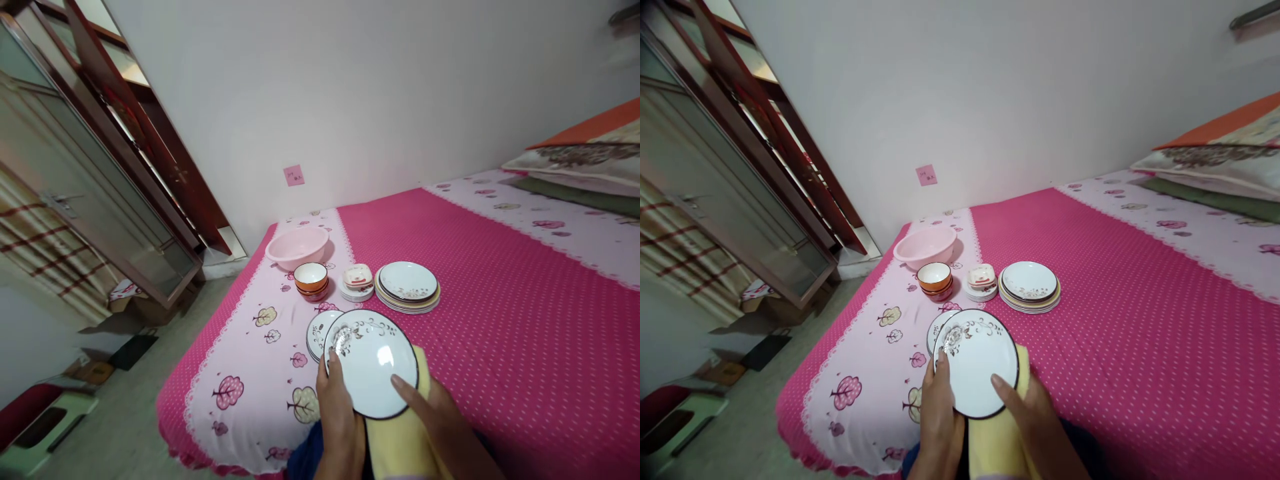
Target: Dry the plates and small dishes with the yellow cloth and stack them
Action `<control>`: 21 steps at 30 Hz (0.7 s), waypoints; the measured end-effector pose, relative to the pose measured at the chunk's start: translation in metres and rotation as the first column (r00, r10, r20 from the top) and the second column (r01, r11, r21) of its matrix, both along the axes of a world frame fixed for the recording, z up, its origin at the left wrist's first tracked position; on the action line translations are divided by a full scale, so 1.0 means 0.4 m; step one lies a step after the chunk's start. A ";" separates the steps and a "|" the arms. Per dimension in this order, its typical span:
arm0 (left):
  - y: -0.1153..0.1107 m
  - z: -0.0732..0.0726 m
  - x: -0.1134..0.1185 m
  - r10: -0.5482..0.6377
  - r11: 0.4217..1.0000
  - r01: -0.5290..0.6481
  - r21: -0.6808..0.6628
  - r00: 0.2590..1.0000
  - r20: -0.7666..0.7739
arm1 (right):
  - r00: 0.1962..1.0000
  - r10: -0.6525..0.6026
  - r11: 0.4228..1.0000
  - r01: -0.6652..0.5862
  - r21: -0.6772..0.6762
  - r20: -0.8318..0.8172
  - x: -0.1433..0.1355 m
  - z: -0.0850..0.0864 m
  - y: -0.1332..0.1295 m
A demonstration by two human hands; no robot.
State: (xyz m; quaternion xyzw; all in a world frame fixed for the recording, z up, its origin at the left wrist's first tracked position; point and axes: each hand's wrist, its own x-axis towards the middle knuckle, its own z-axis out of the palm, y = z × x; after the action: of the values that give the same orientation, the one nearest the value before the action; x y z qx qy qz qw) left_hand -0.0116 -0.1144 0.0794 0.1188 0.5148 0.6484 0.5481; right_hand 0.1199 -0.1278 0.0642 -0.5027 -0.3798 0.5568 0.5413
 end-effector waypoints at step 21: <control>-0.072 0.026 -0.146 -0.708 0.698 0.682 0.217 0.704 0.063 | 0.860 0.503 0.863 -0.495 0.106 -0.085 0.108 0.142 0.107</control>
State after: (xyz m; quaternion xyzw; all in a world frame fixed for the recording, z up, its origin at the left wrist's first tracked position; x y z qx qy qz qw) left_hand -0.0699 -0.1432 0.0896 0.3067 0.3316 0.4425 0.7747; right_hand 0.1630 -0.0848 0.1211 -0.3336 -0.4887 0.6890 0.4185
